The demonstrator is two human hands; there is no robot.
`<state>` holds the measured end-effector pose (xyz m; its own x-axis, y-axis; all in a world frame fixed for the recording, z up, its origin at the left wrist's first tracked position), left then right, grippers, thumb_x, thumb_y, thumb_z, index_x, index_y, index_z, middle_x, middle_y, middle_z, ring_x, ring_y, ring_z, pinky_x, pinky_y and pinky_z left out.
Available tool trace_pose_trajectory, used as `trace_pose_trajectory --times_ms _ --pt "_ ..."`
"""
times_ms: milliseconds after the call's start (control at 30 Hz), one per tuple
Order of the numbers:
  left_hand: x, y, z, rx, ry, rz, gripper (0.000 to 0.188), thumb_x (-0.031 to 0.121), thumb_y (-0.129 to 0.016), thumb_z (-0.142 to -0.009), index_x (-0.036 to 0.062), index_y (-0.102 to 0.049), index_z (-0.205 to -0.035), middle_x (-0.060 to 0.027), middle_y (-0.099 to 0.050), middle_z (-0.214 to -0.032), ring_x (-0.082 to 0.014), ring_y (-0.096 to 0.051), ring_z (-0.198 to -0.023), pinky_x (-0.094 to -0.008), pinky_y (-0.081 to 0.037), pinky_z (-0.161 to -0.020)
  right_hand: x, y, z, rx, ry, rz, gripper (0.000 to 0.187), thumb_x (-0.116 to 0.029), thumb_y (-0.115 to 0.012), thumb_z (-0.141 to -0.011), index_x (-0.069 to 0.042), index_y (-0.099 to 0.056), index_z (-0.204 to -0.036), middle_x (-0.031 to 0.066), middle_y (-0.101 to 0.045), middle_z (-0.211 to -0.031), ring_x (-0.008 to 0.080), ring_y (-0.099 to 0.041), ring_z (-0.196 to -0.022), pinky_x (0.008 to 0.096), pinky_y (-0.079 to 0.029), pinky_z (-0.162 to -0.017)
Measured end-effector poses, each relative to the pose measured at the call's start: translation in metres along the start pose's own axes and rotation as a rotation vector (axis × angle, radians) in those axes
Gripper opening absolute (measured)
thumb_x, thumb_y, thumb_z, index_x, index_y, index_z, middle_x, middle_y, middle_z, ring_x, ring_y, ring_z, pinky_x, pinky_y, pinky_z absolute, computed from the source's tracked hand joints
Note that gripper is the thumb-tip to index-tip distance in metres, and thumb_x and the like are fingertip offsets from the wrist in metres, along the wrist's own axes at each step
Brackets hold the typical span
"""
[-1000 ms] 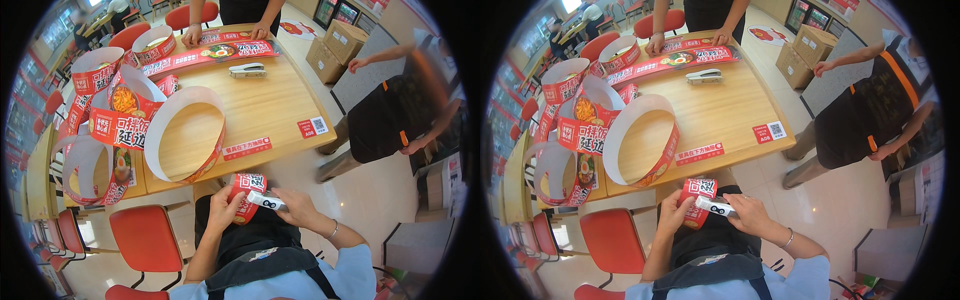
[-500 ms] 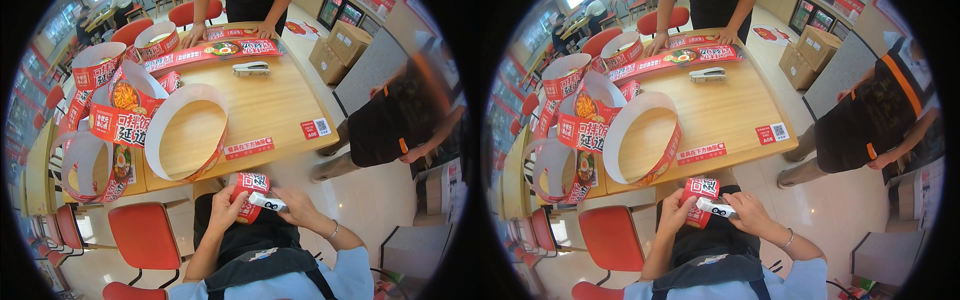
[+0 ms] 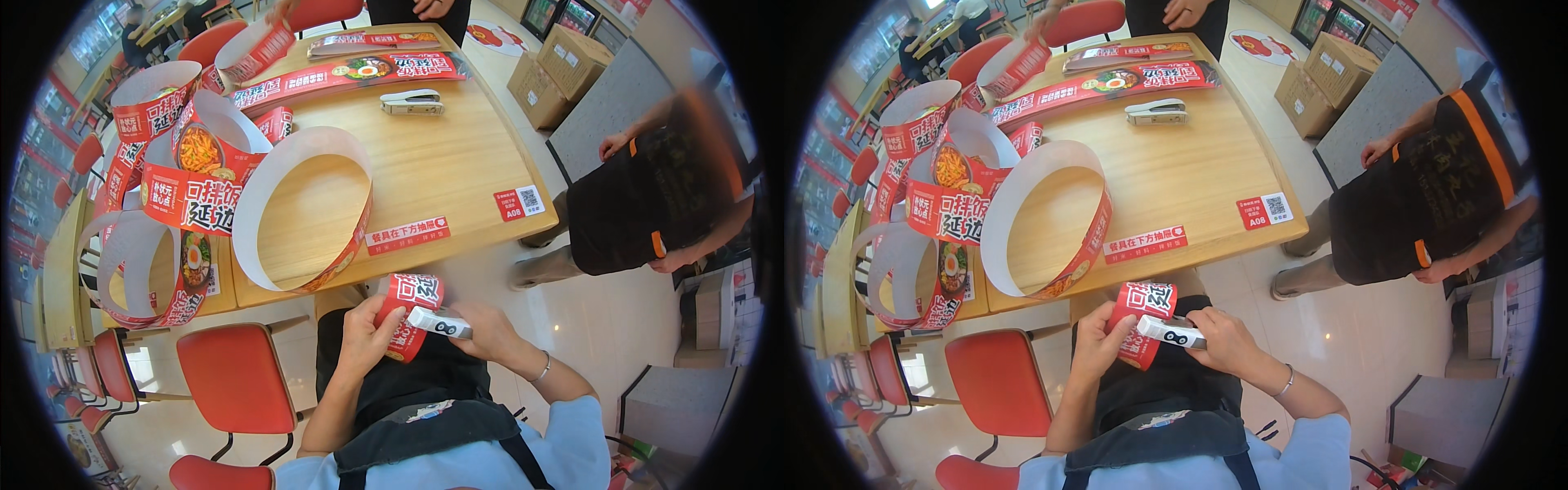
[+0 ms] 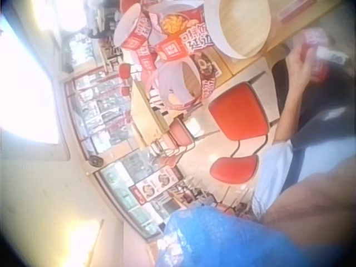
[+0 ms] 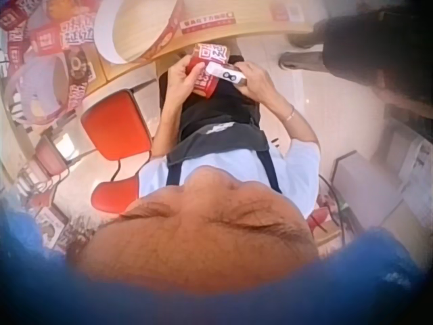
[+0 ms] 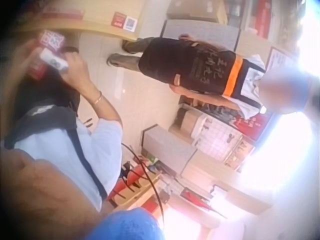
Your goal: The person assembles circular promotional displays by folding printed paper rings and stapling them into shape. They handle multiple rings, align edges, and use a stapler to secure each unit, placing finished pieces on the table.
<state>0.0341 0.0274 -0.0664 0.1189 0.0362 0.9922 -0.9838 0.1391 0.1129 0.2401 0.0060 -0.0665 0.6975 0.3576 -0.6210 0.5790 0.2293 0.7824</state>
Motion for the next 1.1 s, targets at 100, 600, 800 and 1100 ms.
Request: trace_pose_trajectory --times_ms 100,600,800,1100 --pt "-0.002 0.003 0.000 -0.004 0.009 0.012 0.014 0.011 -0.065 -0.089 -0.0015 -0.065 -0.095 -0.0020 -0.066 -0.081 -0.0056 -0.059 -0.074 -0.0229 -0.047 -0.067 -0.004 0.002 -0.003 0.030 0.026 -0.005 0.043 -0.019 -0.076 -0.070 -0.002 -0.060 -0.106 0.0174 -0.065 -0.095 0.0373 -0.063 -0.085 0.0430 -0.052 -0.073" --pt "0.002 0.004 -0.003 0.027 0.001 0.030 0.015 0.012 -0.067 -0.087 -0.0014 -0.064 -0.093 -0.0096 -0.066 -0.075 -0.0114 -0.062 -0.067 -0.0267 -0.048 -0.063 -0.007 0.002 -0.005 0.032 -0.008 -0.050 0.039 -0.023 -0.076 -0.074 -0.004 -0.061 -0.104 0.0168 -0.065 -0.091 0.0371 -0.063 -0.083 0.0427 -0.051 -0.071" --pt "0.002 0.003 -0.003 -0.016 0.023 0.028 0.014 0.009 -0.066 -0.088 -0.0021 -0.065 -0.097 -0.0027 -0.068 -0.084 -0.0054 -0.060 -0.075 -0.0228 -0.049 -0.068 -0.008 0.005 -0.006 0.039 -0.015 -0.053 0.036 -0.024 -0.076 -0.075 -0.004 -0.062 -0.101 0.0162 -0.066 -0.090 0.0364 -0.064 -0.082 0.0421 -0.051 -0.070" --pt "0.003 0.009 0.000 0.036 -0.009 0.026 0.015 0.011 -0.067 -0.086 -0.0013 -0.065 -0.095 -0.0094 -0.067 -0.077 -0.0124 -0.062 -0.068 -0.0273 -0.049 -0.064 -0.011 -0.001 -0.010 0.057 0.010 -0.051 0.033 -0.023 -0.077 -0.074 -0.005 -0.062 -0.098 0.0150 -0.065 -0.085 0.0363 -0.063 -0.079 0.0420 -0.051 -0.067"
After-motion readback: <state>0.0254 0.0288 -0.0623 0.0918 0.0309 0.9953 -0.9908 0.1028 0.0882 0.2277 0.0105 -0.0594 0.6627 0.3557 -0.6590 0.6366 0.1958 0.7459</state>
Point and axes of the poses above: each hand's wrist, its own z-axis away from the middle knuckle, its own y-axis out of the back of the hand, x = y × z, the point moved 6 cm from there along -z, towards the middle knuckle
